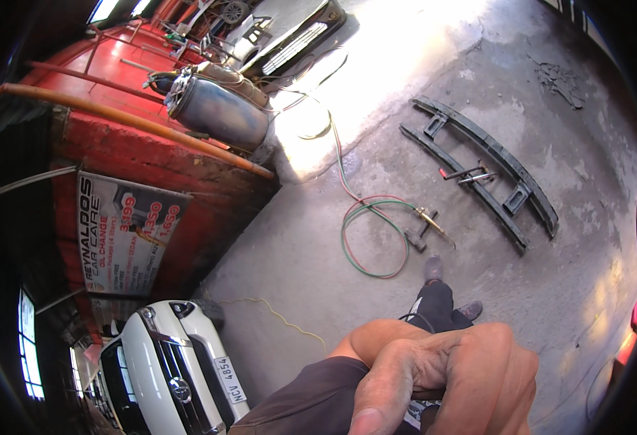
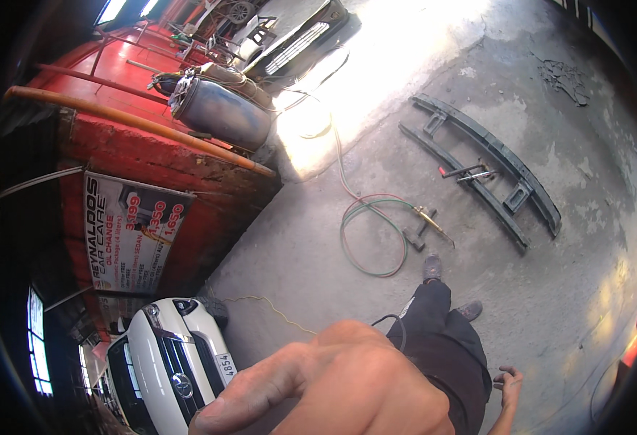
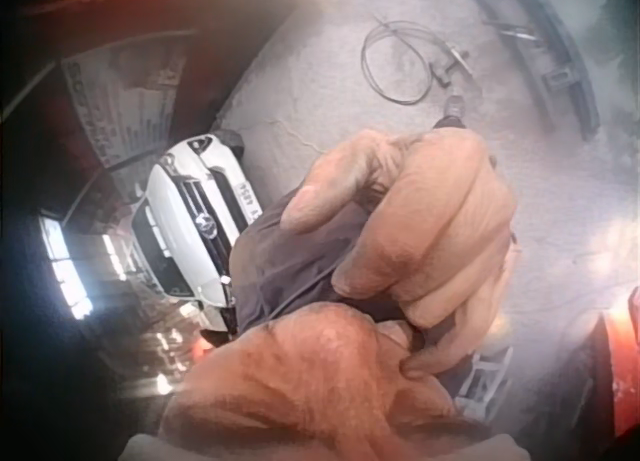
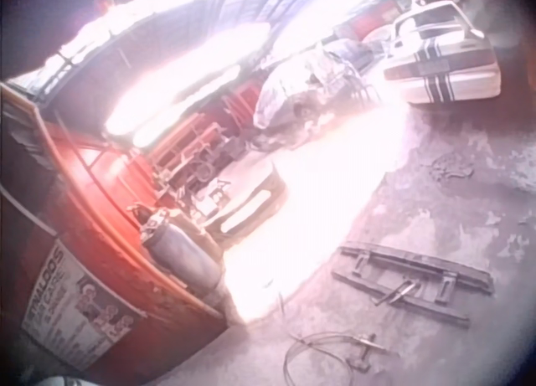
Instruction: The person uses a welding torch to heat a metal car frame section on the floor, then uses a hammer and punch to remove a rivet. The person then stands and walks through the workshop.
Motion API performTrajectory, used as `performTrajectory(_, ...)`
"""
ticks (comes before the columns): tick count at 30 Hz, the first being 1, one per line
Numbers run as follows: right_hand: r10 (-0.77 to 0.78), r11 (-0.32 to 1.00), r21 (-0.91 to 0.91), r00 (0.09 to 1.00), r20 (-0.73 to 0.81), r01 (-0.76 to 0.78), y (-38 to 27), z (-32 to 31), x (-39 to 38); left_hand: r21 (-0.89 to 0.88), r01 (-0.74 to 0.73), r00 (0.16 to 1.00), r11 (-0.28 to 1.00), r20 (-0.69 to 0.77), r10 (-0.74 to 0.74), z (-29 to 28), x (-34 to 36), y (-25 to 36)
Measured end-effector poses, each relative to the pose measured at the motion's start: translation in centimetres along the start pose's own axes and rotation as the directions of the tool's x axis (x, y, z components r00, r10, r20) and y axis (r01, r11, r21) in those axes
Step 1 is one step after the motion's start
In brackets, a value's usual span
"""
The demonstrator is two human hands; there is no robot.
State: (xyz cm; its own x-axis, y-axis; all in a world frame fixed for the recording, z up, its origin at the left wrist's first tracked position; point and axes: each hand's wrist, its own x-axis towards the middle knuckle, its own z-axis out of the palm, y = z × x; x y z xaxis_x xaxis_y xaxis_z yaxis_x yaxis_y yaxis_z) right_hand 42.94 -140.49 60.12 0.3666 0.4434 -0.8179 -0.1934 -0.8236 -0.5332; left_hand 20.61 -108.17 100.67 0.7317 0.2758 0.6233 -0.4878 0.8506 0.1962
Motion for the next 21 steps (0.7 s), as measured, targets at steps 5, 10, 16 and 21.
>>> performTrajectory(5, -0.006, 0.999, -0.049, 1.0, 0.009, 0.007, -1.1, 1.0, -0.2, 0.065, -0.028, 1.0, 0.997, -0.011, 0.028, -0.5, -0.4, 2.6)
performTrajectory(10, -0.014, 0.999, -0.036, 1.0, -0.009, 0.013, -3.7, 1.9, -1.9, 0.372, -0.05, 0.987, 0.927, -0.123, 0.103, -5.1, -0.6, 7.2)
performTrajectory(16, -0.009, 0.997, 0.08, 1.0, -0.028, 0.011, -6.3, 5.0, -1.4, 0.508, 0.853, 0.509, 0.116, -0.86, 0.023, -17.7, -13.9, 11.3)
performTrajectory(21, 0.004, 0.992, 0.123, 1.0, 0.03, -0.007, -9.7, 7.2, -2.9, 0.274, 0.81, 0.235, -0.518, -0.962, -0.142, -23.4, -29.1, 13.7)
